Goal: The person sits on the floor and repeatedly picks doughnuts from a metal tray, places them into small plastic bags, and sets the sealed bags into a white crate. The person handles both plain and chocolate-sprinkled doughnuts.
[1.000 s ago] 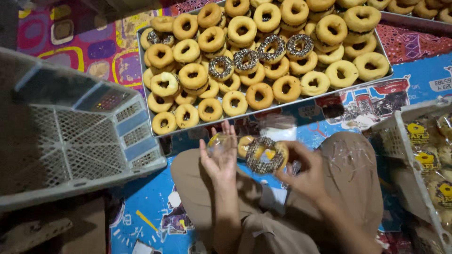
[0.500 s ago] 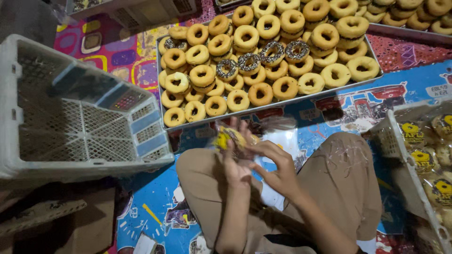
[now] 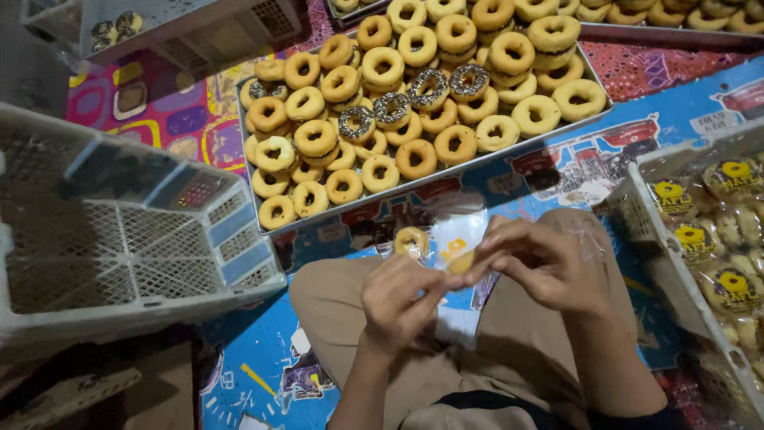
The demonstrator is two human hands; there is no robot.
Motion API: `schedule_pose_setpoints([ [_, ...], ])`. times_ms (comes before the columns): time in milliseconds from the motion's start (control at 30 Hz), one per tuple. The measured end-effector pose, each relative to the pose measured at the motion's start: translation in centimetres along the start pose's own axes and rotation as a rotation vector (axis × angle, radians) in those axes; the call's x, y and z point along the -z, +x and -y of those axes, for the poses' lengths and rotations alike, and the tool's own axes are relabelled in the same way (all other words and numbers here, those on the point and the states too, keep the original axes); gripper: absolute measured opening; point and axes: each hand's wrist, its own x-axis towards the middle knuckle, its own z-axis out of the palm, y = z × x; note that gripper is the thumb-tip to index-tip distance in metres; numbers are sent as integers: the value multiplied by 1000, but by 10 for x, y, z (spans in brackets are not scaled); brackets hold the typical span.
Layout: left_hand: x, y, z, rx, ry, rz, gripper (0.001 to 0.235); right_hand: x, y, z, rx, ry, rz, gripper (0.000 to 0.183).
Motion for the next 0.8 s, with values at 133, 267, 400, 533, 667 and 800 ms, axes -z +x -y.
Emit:
schedule_pose_setpoints([
  [133, 18, 22, -31, -261, 172, 46, 25, -11, -2, 4, 216, -495, 84, 24],
  [267, 25, 33, -43, -162, 173, -16, 21, -28, -11, 3, 514, -842, 1, 14],
  [400, 45, 28, -36, -198, 275, -1, 22, -10, -12, -20, 543, -1229, 20, 29],
  [533, 59, 7, -4, 251, -123, -141, 4, 51, 11, -57, -478, -1561, 182, 44],
  [667, 32, -15, 47, 712, -581, -247, 13, 32, 7, -98, -270, -721, 339, 59],
  [800, 21, -39, 88, 594, -416, -230, 15, -38, 20, -150, -71, -84, 226, 53],
])
